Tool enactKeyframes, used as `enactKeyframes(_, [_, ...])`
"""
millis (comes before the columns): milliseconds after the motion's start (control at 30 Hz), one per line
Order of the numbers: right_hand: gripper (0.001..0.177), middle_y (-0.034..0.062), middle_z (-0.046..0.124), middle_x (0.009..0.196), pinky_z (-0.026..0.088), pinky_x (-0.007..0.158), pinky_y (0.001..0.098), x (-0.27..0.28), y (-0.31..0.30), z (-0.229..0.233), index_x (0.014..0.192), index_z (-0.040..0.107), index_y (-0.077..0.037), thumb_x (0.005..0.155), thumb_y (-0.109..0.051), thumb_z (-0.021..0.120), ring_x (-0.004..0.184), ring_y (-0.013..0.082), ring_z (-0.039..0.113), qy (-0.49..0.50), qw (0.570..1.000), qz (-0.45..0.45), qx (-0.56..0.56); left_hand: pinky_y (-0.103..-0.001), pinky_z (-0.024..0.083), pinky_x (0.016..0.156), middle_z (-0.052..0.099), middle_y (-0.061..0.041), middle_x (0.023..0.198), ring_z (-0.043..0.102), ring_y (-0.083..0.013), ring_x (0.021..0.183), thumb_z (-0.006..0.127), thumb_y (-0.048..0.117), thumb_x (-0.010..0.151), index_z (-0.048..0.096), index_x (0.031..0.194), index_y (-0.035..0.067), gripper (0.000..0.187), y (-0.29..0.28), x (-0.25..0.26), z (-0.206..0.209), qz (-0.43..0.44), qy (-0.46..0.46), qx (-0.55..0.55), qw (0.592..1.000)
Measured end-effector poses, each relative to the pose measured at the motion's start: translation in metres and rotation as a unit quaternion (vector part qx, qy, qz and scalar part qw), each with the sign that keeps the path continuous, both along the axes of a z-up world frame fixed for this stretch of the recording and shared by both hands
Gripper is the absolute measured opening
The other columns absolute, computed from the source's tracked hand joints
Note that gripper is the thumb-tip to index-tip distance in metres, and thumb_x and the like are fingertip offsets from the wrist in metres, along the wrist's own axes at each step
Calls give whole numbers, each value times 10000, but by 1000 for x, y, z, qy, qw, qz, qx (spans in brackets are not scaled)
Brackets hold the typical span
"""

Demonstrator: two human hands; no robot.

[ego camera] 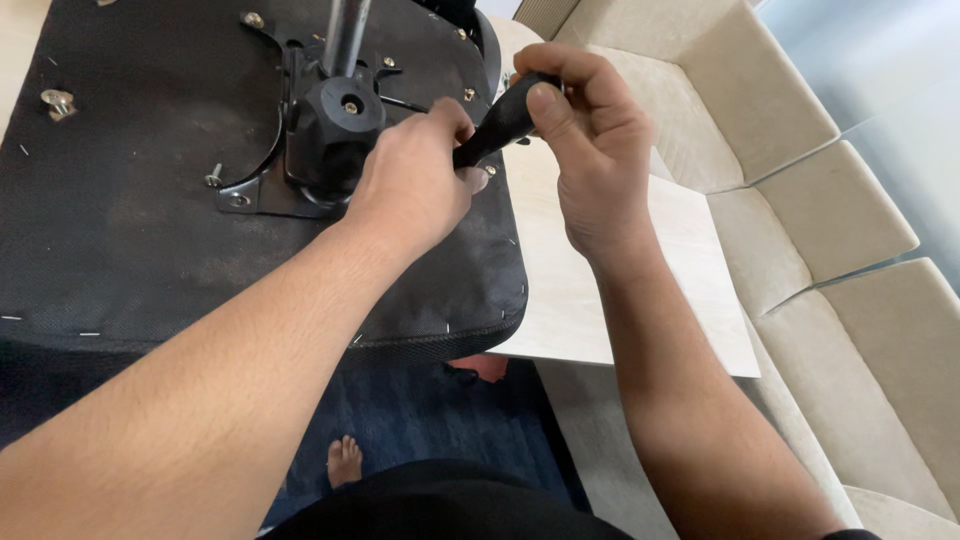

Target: The person uses a screwdriver to loosen and remove screws from the underside of an office chair seat. They work on multiple screws around the central mounting plate, then flip the chair to access and remove additional screws from the opposite side.

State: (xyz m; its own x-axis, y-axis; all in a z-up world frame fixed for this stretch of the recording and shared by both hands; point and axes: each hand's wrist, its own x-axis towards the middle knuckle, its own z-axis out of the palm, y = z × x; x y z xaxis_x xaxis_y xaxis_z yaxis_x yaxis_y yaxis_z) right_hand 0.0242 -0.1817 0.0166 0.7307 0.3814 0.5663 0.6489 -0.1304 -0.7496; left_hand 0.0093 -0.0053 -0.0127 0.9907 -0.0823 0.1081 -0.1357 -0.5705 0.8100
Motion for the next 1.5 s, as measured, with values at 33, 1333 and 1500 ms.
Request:
enactKeyframes(33, [221,66,678,1204,569,995,264,-2,2,2,1345,607,6,1148,-94,602,1088,104,646,9,1000,2,9,-445,575,919,723,-122,1130,714,-299,1083,744,226,923,625,1200,111,323,0,-1,-1,-8,-13,3,1000])
enactKeyframes(1333, [420,74,631,1196,588,1015,331,-5,21,-11,1470,564,8,1082,-34,718,1128,143,615,-1,999,-45,-23,-463,577,915,734,-128,1096,711,-288,1071,790,334,861,576,1257,136,492,14,-6,15,8,92,27,995])
enactKeyframes(1500, [409,66,628,1377,601,1079,317,-6,17,-5,1473,516,-51,1078,-92,613,1192,120,636,51,999,10,7,-452,576,923,765,-140,1049,738,-286,1044,766,325,904,613,1213,122,400,20,-7,12,-8,65,-2,998])
